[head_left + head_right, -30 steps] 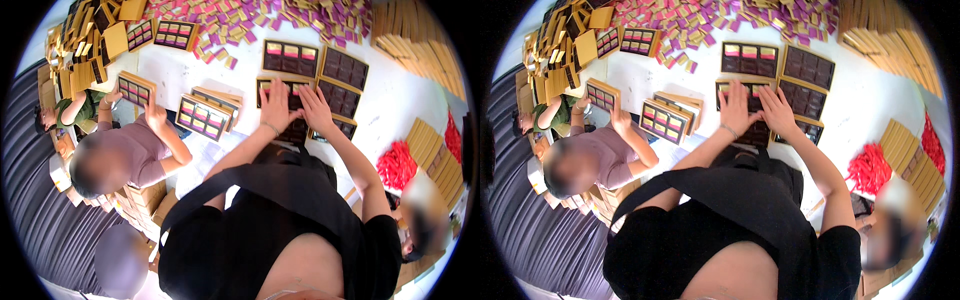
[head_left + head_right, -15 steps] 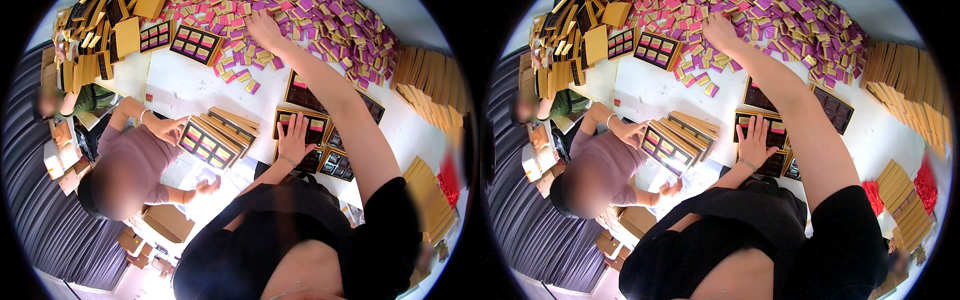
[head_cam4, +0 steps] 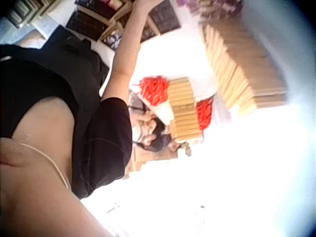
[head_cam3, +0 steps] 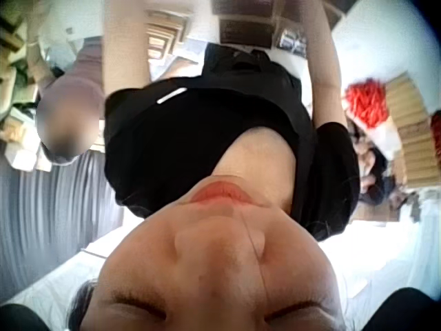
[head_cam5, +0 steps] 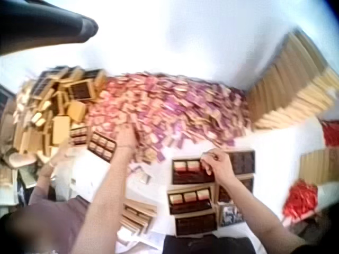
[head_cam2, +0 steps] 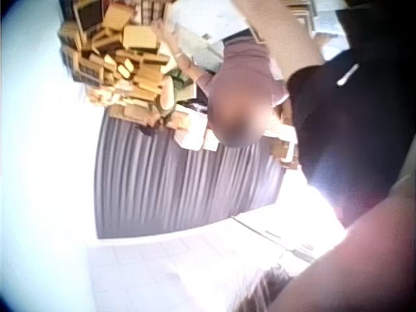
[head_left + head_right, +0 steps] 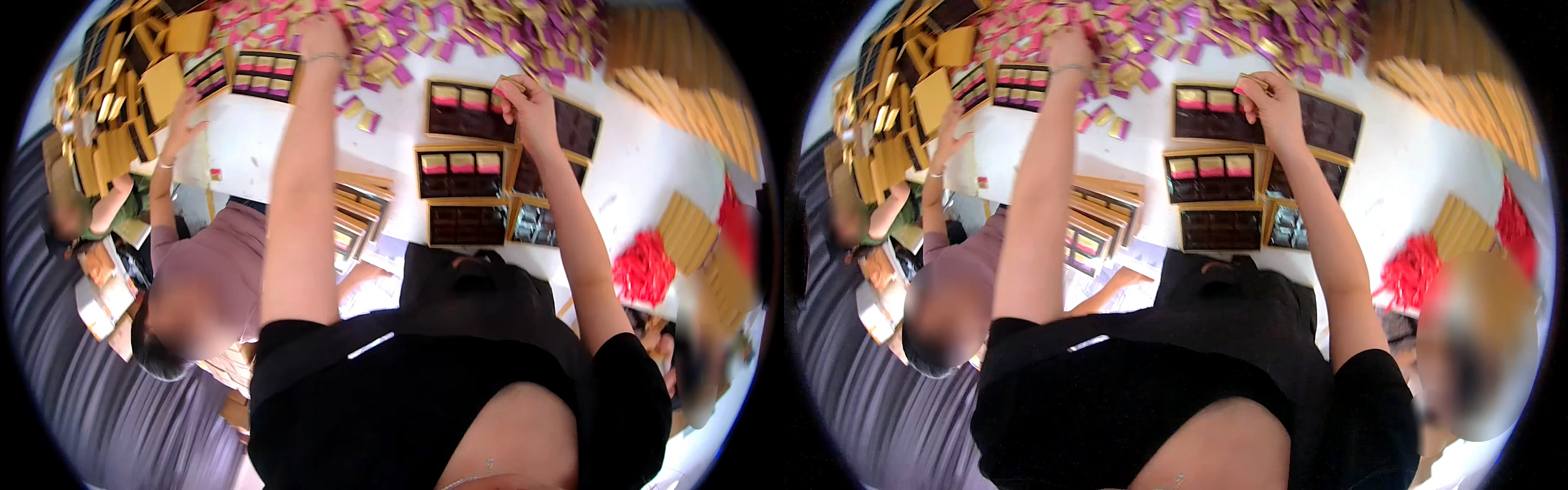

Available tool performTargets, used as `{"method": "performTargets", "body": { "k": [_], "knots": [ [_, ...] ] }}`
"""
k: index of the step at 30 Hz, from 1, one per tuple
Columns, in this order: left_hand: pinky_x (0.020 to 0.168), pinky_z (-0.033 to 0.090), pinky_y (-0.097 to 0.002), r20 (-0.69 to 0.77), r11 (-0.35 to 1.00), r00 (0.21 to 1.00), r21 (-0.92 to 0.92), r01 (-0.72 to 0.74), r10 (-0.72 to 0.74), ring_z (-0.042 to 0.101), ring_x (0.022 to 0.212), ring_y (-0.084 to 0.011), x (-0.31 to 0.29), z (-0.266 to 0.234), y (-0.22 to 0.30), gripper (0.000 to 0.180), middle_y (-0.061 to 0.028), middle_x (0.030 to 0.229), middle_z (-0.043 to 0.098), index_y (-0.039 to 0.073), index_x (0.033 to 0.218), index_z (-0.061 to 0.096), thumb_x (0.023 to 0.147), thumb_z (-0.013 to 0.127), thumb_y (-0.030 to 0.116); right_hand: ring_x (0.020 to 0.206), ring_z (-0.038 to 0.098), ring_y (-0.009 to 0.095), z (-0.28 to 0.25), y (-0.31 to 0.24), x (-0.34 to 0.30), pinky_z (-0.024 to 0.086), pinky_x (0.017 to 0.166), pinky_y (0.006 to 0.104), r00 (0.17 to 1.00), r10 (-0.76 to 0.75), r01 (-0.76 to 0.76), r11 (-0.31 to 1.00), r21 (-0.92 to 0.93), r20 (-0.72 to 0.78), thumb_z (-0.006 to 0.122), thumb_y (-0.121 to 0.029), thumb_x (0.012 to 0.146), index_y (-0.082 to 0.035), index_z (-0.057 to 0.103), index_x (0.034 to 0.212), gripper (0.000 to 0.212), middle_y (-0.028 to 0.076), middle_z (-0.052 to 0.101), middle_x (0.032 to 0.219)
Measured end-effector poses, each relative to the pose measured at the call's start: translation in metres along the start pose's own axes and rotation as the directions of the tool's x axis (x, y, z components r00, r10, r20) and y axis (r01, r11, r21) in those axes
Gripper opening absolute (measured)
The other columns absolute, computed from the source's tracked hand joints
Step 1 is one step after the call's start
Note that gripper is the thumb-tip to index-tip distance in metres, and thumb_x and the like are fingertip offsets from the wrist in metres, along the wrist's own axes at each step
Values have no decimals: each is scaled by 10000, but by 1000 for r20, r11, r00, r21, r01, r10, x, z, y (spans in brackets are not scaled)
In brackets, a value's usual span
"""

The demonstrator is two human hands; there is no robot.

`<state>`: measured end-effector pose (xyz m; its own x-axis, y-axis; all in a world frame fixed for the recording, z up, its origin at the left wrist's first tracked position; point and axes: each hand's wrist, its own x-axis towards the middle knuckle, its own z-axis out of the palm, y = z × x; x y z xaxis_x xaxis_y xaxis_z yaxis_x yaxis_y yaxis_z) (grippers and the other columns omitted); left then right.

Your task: The person assembles makeup palettes by placing small pink and gold wrapped items into compartmentalized trays. They arrange the filled trays into neat stacks and handle a clear plastic bin to organize the workspace.

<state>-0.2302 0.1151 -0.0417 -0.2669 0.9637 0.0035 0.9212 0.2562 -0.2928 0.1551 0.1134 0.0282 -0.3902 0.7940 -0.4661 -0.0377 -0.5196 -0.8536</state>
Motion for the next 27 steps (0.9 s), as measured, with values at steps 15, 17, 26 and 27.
{"method": "performTargets", "body": {
  "k": [15,17,26,27],
  "knots": [
    [856,489,-370,-72,377,921,-898,-227,382,612,955,-279,-78,-128,297,220,-68,867,702,149,1000,731,786,705,194,794,673,231,-158,28,-20,521,744,322,790,-484,79,689,-721,-376,723,-160,786,-63,730,975,213,106,684,894],
    [826,508,-385,-198,483,923,-804,-346,331,596,999,-290,-77,-116,300,247,-82,949,692,146,1022,718,780,700,191,830,661,265,-147,20,-26,519,774,351,819,-500,74,580,-811,-283,701,-123,787,-55,720,980,206,114,677,978],
    [1120,203,-577,-147,745,840,-402,-533,522,303,1412,-236,-159,-123,311,703,-102,1522,341,54,1450,364,903,530,464,1380,359,253,-134,55,-60,287,1120,470,801,-546,255,-63,-965,247,585,-239,907,-62,458,1385,525,83,425,1466],
    [1120,201,-581,-138,737,834,-407,-540,535,292,1418,-233,-158,-127,308,718,-100,1525,337,55,1456,356,900,529,475,1380,358,247,-135,55,-61,285,1118,477,805,-537,247,-84,-965,253,579,-258,911,-57,468,1375,517,75,427,1466]
  ]
}}
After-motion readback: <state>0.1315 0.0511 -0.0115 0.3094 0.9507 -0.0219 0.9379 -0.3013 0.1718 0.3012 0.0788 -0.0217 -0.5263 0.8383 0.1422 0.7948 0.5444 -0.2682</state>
